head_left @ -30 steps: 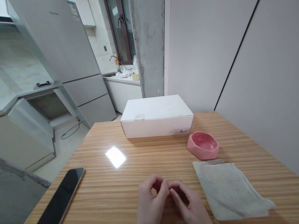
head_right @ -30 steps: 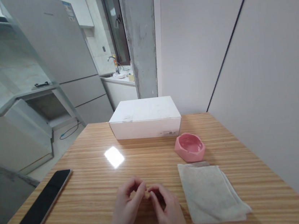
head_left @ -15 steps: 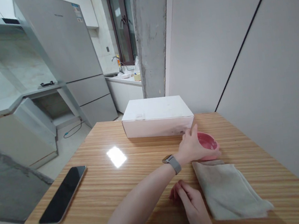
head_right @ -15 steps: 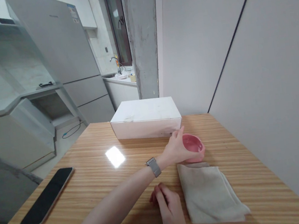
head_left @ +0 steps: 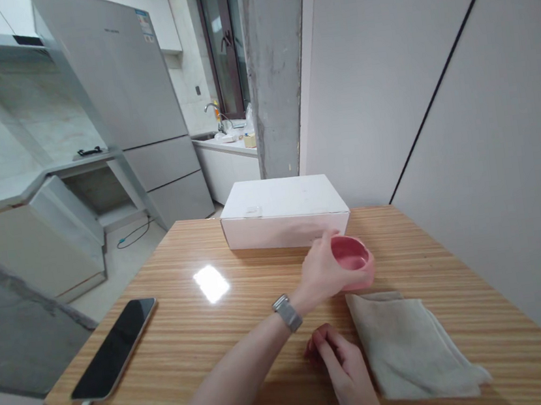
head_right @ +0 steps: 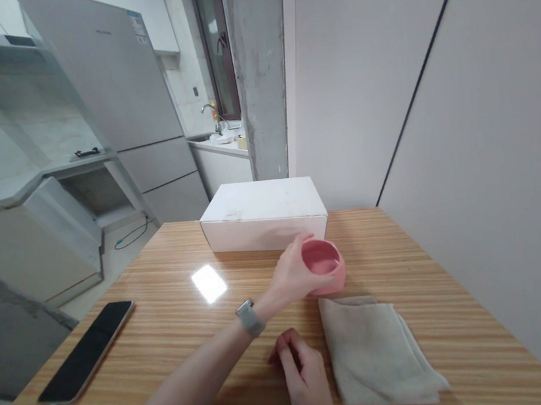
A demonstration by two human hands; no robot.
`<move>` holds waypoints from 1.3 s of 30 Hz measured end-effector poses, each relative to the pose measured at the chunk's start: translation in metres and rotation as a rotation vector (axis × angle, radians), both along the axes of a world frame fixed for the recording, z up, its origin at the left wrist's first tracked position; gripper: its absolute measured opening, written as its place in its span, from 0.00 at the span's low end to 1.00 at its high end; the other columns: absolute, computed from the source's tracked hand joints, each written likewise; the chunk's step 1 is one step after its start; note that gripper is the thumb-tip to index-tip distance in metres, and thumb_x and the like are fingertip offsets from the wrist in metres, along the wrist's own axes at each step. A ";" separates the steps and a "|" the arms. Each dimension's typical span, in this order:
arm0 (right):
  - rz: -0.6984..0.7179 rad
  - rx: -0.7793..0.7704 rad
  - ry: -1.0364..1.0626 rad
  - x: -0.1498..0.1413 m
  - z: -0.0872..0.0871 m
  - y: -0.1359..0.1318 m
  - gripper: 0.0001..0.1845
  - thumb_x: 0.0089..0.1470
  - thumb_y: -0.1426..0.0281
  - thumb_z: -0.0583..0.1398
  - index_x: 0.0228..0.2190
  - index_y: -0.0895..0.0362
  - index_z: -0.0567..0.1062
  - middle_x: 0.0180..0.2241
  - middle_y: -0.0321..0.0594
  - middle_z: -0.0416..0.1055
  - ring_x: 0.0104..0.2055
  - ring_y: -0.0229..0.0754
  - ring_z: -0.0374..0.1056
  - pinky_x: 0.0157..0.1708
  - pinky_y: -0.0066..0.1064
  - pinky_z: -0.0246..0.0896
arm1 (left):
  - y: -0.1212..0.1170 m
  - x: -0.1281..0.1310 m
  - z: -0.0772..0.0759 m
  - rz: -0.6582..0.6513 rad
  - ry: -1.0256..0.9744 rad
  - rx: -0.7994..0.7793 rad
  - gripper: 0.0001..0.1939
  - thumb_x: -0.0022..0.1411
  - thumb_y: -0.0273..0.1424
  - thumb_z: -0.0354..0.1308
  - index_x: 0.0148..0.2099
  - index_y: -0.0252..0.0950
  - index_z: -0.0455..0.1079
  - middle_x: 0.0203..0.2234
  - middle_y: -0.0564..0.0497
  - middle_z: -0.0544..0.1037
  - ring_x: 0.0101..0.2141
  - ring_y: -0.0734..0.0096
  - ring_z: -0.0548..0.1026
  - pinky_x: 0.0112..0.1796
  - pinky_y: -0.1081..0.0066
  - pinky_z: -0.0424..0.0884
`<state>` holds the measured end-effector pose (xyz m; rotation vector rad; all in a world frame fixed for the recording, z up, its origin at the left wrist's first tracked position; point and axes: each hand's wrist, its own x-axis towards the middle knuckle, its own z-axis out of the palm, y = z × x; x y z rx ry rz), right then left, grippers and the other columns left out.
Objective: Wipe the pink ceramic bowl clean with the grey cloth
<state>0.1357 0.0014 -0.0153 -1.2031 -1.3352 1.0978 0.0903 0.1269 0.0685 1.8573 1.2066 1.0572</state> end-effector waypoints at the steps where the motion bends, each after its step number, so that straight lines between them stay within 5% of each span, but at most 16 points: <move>1: 0.004 -0.003 -0.018 0.000 0.001 0.000 0.22 0.60 0.53 0.52 0.22 0.55 0.68 0.22 0.36 0.68 0.27 0.41 0.64 0.30 0.30 0.58 | -0.003 -0.016 0.004 0.028 -0.016 0.006 0.45 0.40 0.44 0.70 0.59 0.41 0.60 0.47 0.43 0.74 0.46 0.56 0.73 0.48 0.58 0.69; 7: 0.073 -0.002 -0.108 -0.001 0.001 0.000 0.22 0.61 0.53 0.51 0.24 0.55 0.69 0.23 0.36 0.67 0.27 0.40 0.65 0.29 0.29 0.58 | -0.016 -0.118 0.017 0.244 -0.033 0.024 0.40 0.44 0.38 0.70 0.58 0.42 0.59 0.47 0.46 0.76 0.46 0.59 0.75 0.48 0.60 0.70; 11: 0.093 -0.031 -0.078 -0.002 -0.003 0.001 0.23 0.61 0.52 0.51 0.25 0.55 0.69 0.24 0.37 0.68 0.27 0.40 0.66 0.28 0.28 0.60 | -0.008 -0.179 0.003 0.513 0.090 -0.008 0.42 0.40 0.40 0.71 0.57 0.42 0.59 0.44 0.47 0.77 0.42 0.57 0.77 0.44 0.59 0.72; 16: 0.079 -0.017 -0.080 -0.002 -0.006 0.002 0.23 0.60 0.52 0.52 0.25 0.56 0.70 0.23 0.37 0.68 0.26 0.40 0.66 0.27 0.29 0.61 | 0.002 -0.230 -0.014 0.657 0.234 -0.032 0.43 0.41 0.45 0.70 0.58 0.42 0.58 0.43 0.46 0.77 0.44 0.56 0.76 0.45 0.59 0.71; 33: 0.067 0.004 -0.099 -0.002 -0.002 0.000 0.22 0.60 0.53 0.52 0.24 0.56 0.70 0.23 0.38 0.69 0.26 0.40 0.66 0.27 0.29 0.62 | 0.013 -0.247 -0.036 0.664 0.266 -0.067 0.41 0.43 0.45 0.69 0.57 0.40 0.59 0.44 0.45 0.76 0.45 0.57 0.76 0.46 0.61 0.70; 39: 0.068 0.043 -0.161 -0.001 0.003 -0.001 0.22 0.62 0.56 0.51 0.23 0.56 0.69 0.22 0.37 0.68 0.25 0.39 0.65 0.26 0.29 0.59 | 0.004 -0.227 -0.019 0.722 0.365 0.192 0.45 0.45 0.46 0.68 0.62 0.37 0.57 0.55 0.40 0.66 0.58 0.49 0.63 0.56 0.54 0.61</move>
